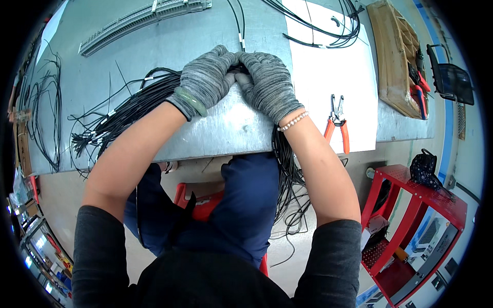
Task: The person gathers a bundle of black wires on a metal workbench, aligns them, and secures them with a zip tie. They use wire cutters to trim the excess tail of the zip tie. The person repeats this process for multiple wire bundles.
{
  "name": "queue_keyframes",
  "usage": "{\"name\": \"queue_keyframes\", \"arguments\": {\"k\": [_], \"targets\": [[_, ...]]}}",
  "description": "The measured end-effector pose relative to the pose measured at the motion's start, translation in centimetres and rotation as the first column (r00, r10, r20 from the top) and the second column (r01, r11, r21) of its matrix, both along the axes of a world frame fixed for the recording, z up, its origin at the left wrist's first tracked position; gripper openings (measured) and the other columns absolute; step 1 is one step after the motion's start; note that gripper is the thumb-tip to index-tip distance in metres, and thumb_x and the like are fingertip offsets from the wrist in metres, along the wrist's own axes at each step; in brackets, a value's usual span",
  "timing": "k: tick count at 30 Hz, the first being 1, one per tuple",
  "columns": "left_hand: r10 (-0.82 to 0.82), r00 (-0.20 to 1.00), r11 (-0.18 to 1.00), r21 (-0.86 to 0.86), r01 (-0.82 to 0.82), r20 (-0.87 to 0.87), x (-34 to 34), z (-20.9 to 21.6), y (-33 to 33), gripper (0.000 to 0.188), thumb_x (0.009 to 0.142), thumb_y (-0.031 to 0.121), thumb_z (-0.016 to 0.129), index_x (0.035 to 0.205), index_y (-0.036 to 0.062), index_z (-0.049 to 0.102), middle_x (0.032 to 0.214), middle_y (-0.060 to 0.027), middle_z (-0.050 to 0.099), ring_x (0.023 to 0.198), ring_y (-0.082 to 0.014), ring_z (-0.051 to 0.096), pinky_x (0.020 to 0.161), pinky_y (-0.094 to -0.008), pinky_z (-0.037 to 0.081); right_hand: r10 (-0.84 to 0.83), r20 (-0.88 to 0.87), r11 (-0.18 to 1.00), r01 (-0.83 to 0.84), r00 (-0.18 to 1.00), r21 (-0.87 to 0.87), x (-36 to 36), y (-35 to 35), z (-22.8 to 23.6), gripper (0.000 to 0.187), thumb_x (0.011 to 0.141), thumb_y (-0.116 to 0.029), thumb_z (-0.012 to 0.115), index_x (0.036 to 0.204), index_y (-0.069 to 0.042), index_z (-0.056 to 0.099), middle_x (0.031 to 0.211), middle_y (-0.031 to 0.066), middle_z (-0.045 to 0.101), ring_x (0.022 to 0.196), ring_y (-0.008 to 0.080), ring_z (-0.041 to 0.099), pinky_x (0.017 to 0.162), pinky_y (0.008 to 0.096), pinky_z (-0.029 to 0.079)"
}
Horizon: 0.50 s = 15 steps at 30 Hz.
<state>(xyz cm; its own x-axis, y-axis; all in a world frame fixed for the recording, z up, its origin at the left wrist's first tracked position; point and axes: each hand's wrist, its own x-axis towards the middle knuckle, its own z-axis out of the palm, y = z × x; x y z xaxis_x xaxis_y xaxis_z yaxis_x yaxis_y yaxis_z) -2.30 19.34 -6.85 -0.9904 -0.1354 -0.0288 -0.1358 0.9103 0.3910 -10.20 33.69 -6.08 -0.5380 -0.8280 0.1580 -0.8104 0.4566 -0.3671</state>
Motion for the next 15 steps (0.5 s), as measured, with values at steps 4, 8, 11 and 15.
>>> {"name": "queue_keyframes", "arguments": {"k": [4,8,11,15], "targets": [[-0.180,0.983,0.970,0.171,0.172,0.028,-1.8,0.4,-2.8,0.031,0.087,0.026,0.063,0.109,0.0048,0.066,0.095,-0.0137,0.068,0.088,-0.0239,0.066,0.085,-0.0357,0.052,-0.045,0.079,0.999,0.046,0.996,-0.005,-0.5,-0.1,-0.4,0.024,0.085,-0.022,0.065,0.105,-0.010,0.065,0.097,0.0103,0.066,0.096,0.0287,0.061,0.091,0.0386,0.046],[-0.321,0.873,0.947,0.136,0.291,0.368,-3.7,8.0,-4.5,0.033,0.085,0.028,0.068,0.107,0.0036,0.067,0.087,-0.0107,0.069,0.075,-0.0207,0.066,0.075,-0.0345,0.055,-0.033,0.076,0.998,0.037,0.997,-0.050,-0.8,0.4,-1.2,0.025,0.084,-0.022,0.065,0.107,-0.011,0.067,0.097,0.0108,0.066,0.095,0.0288,0.060,0.090,0.0390,0.046],[-0.344,0.887,0.938,0.150,0.312,0.308,-2.8,12.9,-10.6,0.039,0.081,0.020,0.071,0.117,0.0051,0.062,0.095,-0.0126,0.068,0.085,-0.0246,0.066,0.082,-0.0358,0.054,-0.061,0.083,0.996,0.066,0.995,-0.057,-0.5,0.6,-0.6,0.025,0.084,-0.020,0.065,0.107,-0.011,0.067,0.097,0.0112,0.066,0.095,0.0293,0.060,0.090,0.0394,0.046],[0.123,0.928,0.962,-0.272,-0.025,0.351,-1.2,21.8,-20.7,0.027,0.073,0.016,0.076,0.097,0.0051,0.069,0.082,-0.0066,0.069,0.075,-0.0183,0.063,0.068,-0.0315,0.050,-0.025,0.048,0.999,0.026,0.999,-0.020,0.2,-0.3,0.0,0.023,0.085,-0.018,0.063,0.106,-0.013,0.067,0.101,0.0114,0.065,0.097,0.0303,0.059,0.092,0.0406,0.044]]}}
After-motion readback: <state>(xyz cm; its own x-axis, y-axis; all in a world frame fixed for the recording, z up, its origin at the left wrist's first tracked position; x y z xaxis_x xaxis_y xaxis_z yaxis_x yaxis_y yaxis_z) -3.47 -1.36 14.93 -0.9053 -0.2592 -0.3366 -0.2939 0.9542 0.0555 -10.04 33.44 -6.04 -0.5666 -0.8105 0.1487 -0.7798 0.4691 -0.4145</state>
